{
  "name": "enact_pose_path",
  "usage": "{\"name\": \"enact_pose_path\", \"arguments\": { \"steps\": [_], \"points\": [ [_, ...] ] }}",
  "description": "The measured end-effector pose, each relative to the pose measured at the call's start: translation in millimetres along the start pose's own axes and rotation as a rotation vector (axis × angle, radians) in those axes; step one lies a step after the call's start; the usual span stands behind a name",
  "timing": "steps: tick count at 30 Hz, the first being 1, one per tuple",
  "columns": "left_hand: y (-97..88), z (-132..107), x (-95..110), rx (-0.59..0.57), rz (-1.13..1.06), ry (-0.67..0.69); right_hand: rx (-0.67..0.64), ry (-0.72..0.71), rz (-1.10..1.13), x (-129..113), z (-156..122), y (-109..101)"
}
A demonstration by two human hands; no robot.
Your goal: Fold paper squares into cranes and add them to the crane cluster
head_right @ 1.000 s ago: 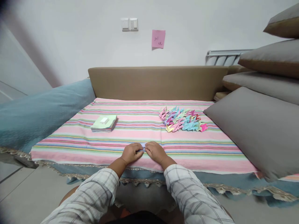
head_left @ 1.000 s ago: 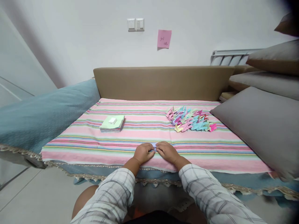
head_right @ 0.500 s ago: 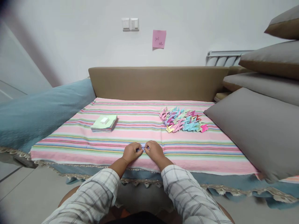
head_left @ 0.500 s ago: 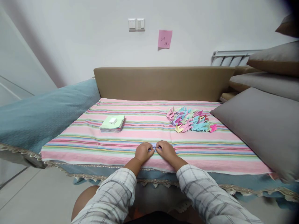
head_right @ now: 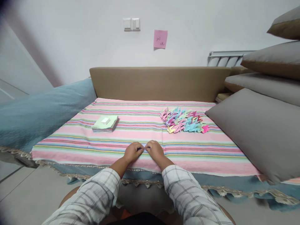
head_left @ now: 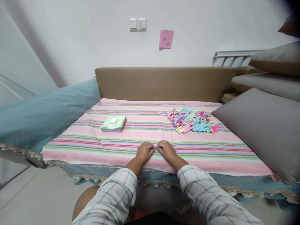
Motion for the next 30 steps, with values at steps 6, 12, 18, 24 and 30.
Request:
{"name": "enact_pose_path", "arguments": {
  "steps": [6, 12, 18, 24, 30],
  "points": [
    [-0.1, -1, 2, -0.007, -0.001, 0.026, -0.028, -0.056, 0.014, -1, -3, -3],
    [-1.6, -1, 7, -0.032, 0.009, 0.094, -0.054, -0.186, -0.025, -3, -8, -3],
    [-0.1, -1, 15, -0.101, 0.03, 0.219, -0.069, -0.273, -0.136, -3, -13, 2],
    [0.4, -11, 22, -0.143, 0.101, 0.364, -0.086, -0.336, -0.206, -9, -21, -1],
    [-1.6, -26, 28, -0.093, 0.148, 0.484, -0.022, -0.338, -0.328, 1, -30, -12]
  ]
}}
Point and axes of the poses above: each hand's wrist, its own z-axis towards the middle knuckle, its own y-axis out of the palm, x = y × z, the point moved 9 cm from there along z, towards the middle knuckle
